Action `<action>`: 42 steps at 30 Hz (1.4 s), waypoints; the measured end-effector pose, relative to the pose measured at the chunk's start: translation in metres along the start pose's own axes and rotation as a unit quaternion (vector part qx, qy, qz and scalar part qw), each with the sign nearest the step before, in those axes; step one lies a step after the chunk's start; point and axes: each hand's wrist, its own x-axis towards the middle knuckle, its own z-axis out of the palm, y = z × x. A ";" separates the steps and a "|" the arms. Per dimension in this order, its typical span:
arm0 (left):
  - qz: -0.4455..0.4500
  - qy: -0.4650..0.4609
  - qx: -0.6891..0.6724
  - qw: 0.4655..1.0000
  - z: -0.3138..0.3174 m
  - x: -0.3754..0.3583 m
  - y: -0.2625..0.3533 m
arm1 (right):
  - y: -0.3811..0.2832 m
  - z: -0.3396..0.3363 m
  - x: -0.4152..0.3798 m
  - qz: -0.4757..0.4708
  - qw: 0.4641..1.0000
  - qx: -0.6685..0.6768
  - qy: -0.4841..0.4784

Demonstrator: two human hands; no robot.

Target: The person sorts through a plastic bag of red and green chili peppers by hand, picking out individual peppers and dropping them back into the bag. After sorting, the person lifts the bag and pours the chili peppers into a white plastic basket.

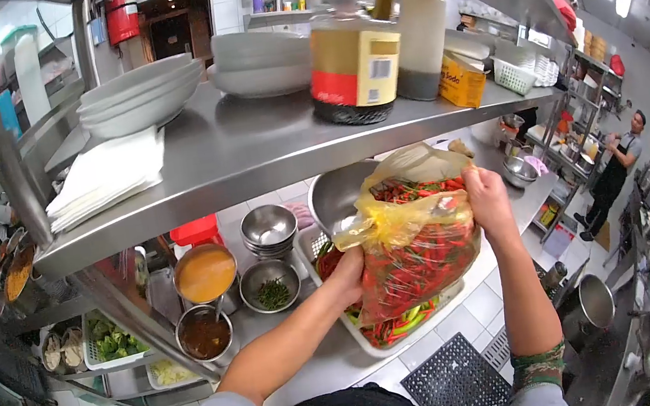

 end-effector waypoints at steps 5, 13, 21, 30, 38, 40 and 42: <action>-0.045 0.017 -0.023 0.999 -0.018 0.062 -0.002 | 0.037 0.005 0.067 -0.008 0.984 -0.176 -0.006; -0.051 0.032 -0.029 0.998 -0.007 0.086 0.021 | 0.122 0.055 0.209 -0.357 0.803 -0.434 -0.199; -0.085 0.101 -0.169 0.977 -0.033 0.112 0.016 | 0.131 0.137 0.250 -0.195 0.893 -0.331 -0.233; -0.047 0.152 -0.067 0.985 -0.034 0.094 0.013 | 0.165 0.188 0.234 -0.184 0.885 -0.294 -0.311; 0.053 0.247 0.668 0.700 0.010 0.040 0.063 | 0.170 0.081 0.140 -0.052 0.917 -0.140 -0.369; 0.132 0.235 0.755 0.597 -0.005 0.046 0.053 | 0.161 0.046 0.101 -0.066 0.939 -0.196 -0.276; 0.163 0.202 0.792 0.552 -0.026 0.052 0.042 | 0.177 0.016 0.072 0.043 0.920 -0.270 -0.280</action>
